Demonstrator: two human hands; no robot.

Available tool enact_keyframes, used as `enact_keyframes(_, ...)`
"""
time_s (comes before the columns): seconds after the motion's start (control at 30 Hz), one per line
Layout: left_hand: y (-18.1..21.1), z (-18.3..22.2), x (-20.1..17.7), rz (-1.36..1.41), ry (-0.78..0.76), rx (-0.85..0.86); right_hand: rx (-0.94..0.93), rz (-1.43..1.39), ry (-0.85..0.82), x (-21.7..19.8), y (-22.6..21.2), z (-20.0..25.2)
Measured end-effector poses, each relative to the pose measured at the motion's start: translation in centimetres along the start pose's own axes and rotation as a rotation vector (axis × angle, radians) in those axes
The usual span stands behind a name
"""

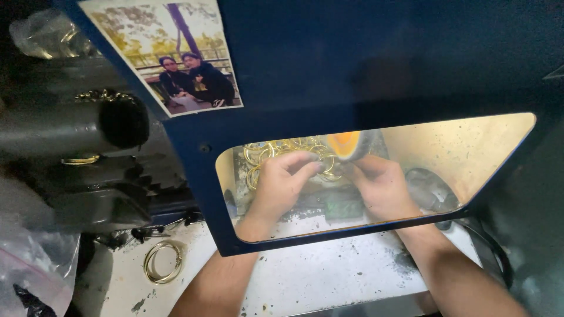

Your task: Polishing gold-colored rings using a bench-mounted polishing machine with a rotating wheel inside a protective enclosure.

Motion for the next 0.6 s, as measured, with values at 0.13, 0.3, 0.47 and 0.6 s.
enact_keyframes(0.13, 0.8, -0.2, -0.4, 0.044, -0.090, 0.021, -0.084, -0.064, -0.001, -1.7, -0.8, 0.2)
enact_keyframes(0.3, -0.8, 1.1, 3.2, -0.139, -0.656, 0.149, -0.139, -0.418, -0.812, 0.1, -1.8, 2.3)
enact_keyframes(0.47, -2.4, 1.2, 5.5, -0.234, -0.742, 0.164, -0.044, -0.461, -1.022, 0.9, -2.3, 2.3)
enact_keyframes(0.6, -3.5, 1.0, 5.8, -0.320, -0.739, 0.138, -0.077, -0.441, -1.084, 1.2, -3.6, 1.7)
Point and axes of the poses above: each hand's wrist, its own z-axis away from the middle knuckle, its own x-axis out of the palm, y = z × x, the point moved 7 cm from there along -z, towards the middle knuckle, and after that the axes turned 14 degrees about -x, right-handed, at the moved point
